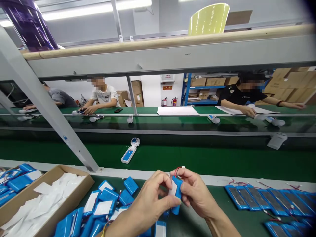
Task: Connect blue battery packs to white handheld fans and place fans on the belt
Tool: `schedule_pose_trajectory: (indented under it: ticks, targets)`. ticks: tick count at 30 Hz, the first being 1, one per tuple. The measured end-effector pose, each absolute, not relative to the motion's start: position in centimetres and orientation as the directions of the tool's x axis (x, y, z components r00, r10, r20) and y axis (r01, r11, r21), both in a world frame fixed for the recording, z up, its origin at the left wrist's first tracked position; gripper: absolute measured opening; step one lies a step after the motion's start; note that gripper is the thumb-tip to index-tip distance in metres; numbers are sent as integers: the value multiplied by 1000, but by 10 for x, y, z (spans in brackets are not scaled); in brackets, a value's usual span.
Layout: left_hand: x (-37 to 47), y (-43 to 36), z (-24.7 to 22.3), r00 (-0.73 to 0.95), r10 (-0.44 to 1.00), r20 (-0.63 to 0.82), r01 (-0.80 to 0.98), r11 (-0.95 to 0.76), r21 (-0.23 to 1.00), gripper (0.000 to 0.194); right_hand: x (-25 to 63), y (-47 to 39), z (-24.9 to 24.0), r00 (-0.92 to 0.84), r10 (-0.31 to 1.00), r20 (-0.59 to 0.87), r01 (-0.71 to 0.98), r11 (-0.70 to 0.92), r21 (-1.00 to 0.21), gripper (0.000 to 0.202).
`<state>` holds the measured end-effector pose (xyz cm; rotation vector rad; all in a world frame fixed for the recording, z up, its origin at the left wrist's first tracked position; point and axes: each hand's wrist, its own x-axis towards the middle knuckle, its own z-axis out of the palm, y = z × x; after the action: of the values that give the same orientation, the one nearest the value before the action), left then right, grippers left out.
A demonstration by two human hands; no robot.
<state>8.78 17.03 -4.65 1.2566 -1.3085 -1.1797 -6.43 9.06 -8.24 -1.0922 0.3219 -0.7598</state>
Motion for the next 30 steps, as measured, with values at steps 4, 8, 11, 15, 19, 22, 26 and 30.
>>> schedule_pose_trajectory:
  ticks: [4, 8, 11, 15, 19, 22, 26, 30]
  targets:
    - [84, 166, -47, -15, -1000, -5, -135, -3, 991, 33, -67, 92, -84, 689, -711, 141, 382, 190, -905, 32]
    - [82, 163, -49, -67, -997, -38, -27, -36, 999, 27, -70, 92, -82, 686, -712, 154, 363, 152, -919, 29]
    - [82, 161, -48, -86, -995, -44, 49, -48, 998, 28, -71, 92, -82, 695, -703, 150, 370, 171, -913, 28]
    - [84, 160, -46, -85, -995, -59, 85, -67, 994, 32, -70, 92, -82, 710, -691, 135, 371, 204, -906, 30]
    - [86, 162, -42, -92, -993, -72, 91, -80, 993, 33, -69, 92, -82, 699, -706, 113, 342, 191, -920, 34]
    - [86, 163, -40, -114, -991, -69, 112, -82, 990, 32, -69, 94, -83, 694, -711, 115, 317, 158, -935, 33]
    - [104, 165, -45, 3, -996, -85, 8, -85, 996, 30, -69, 92, -85, 650, -754, 93, 271, 117, -955, 33]
    - [164, 186, -54, 260, -957, -129, -66, -151, 986, 33, -77, 81, -85, 523, -852, 30, 293, 146, -945, 33]
